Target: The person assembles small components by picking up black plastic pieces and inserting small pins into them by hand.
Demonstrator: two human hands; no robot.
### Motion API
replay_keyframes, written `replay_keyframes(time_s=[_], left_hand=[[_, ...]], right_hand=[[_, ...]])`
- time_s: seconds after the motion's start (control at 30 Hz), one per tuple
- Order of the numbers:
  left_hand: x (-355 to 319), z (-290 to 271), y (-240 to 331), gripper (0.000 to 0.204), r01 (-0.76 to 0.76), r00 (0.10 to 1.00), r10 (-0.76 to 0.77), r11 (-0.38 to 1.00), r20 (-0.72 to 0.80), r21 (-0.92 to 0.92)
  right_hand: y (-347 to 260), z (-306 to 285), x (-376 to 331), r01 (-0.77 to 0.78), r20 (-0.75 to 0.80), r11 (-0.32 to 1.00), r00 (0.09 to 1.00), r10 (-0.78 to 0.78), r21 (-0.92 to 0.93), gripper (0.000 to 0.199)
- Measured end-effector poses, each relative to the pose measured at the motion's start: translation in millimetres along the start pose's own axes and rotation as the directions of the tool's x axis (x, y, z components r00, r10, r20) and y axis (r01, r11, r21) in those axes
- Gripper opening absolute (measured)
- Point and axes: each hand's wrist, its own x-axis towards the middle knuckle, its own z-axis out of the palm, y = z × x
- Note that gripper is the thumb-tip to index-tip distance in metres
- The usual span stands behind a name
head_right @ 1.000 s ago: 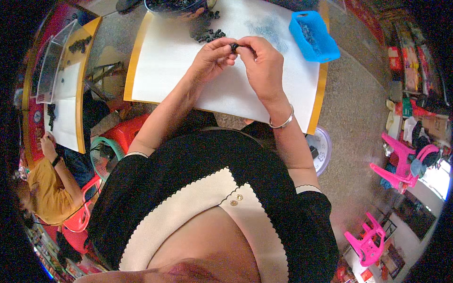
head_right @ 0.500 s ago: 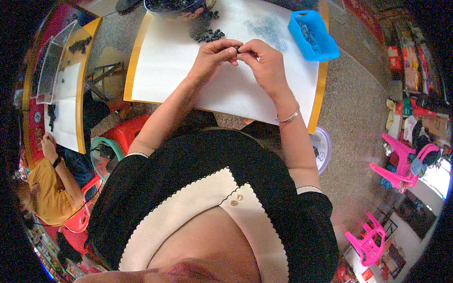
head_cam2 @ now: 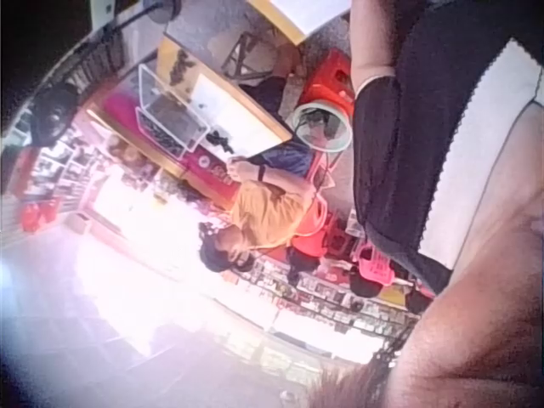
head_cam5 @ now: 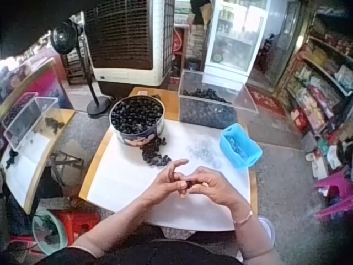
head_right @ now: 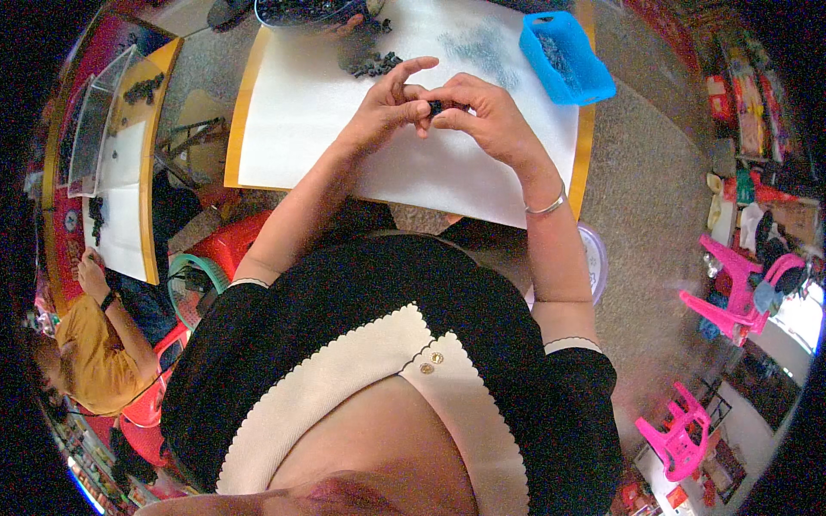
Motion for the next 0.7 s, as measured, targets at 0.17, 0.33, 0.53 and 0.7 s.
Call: replay_keyframes(time_s=[0.17,0.33,0.53,0.7], left_hand=[[1,-3,-3,0.064,0.007,1.000,-0.007,0.999,0.013,-0.043],[3,0,-4,0.063,-0.008,1.000,0.008,1.000,-0.008,0.012],[3,-5,-11,0.061,-0.017,0.999,0.018,1.000,-0.035,0.020],[3,-3,-10,0.052,-0.039,0.997,0.038,0.999,-0.070,-0.001]], right_hand=[[4,1,0,0.061,-0.014,0.997,0.998,-0.062,-0.055,0.022],[-1,4,-3,0.024,-0.030,0.990,0.999,-0.028,-0.136,0.027],[6,17,-5,0.167,-0.114,0.915,0.968,-0.223,-0.368,0.026],[6,22,-4,0.162,-0.183,0.927,0.955,-0.234,-0.338,0.025]])
